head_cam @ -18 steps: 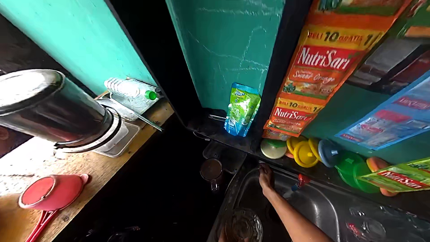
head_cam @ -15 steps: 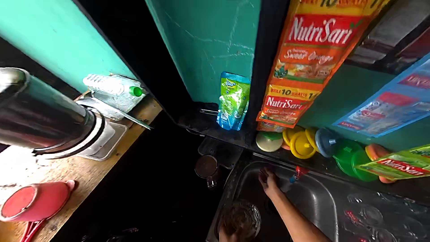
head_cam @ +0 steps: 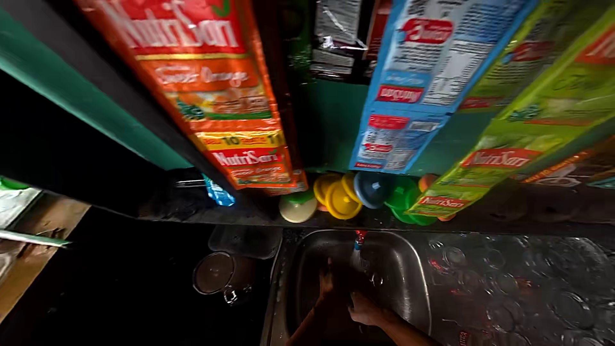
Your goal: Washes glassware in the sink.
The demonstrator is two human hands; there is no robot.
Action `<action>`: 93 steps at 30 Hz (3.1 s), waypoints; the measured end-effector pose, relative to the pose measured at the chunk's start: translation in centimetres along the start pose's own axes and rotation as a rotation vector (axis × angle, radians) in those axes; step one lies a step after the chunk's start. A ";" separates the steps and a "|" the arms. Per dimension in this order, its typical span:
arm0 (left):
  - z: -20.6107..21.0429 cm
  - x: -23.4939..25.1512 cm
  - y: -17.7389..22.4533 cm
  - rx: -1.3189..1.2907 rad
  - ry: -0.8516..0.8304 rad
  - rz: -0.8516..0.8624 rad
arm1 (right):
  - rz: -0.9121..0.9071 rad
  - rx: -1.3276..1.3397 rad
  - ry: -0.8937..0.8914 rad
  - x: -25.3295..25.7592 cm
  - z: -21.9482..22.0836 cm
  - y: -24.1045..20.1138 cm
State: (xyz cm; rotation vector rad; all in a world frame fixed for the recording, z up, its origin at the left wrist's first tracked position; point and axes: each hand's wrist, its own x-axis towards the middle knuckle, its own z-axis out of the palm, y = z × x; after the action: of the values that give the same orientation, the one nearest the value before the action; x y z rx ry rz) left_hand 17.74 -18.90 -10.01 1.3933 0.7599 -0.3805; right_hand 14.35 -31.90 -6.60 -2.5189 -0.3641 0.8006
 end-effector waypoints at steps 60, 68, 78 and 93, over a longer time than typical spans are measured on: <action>3.4 -1.7 -0.7 0.359 0.192 0.393 | 0.544 0.932 0.437 -0.1 -0.5 2.0; 4.8 -1.4 1.5 -0.277 -0.315 -0.354 | 0.155 0.202 0.522 -5.0 -0.2 4.6; 0.8 1.1 -0.2 -0.286 -0.252 -0.170 | 0.553 1.652 0.441 0.3 -0.4 2.6; 2.7 0.4 1.0 -0.189 -0.144 -0.066 | 0.197 0.245 0.506 -3.8 2.1 1.2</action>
State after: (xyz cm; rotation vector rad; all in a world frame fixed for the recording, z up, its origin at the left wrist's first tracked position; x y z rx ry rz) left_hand 19.39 -21.27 -9.58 1.1537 0.7054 -0.4439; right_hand 10.26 -33.64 -6.94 -2.4329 0.1461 0.2316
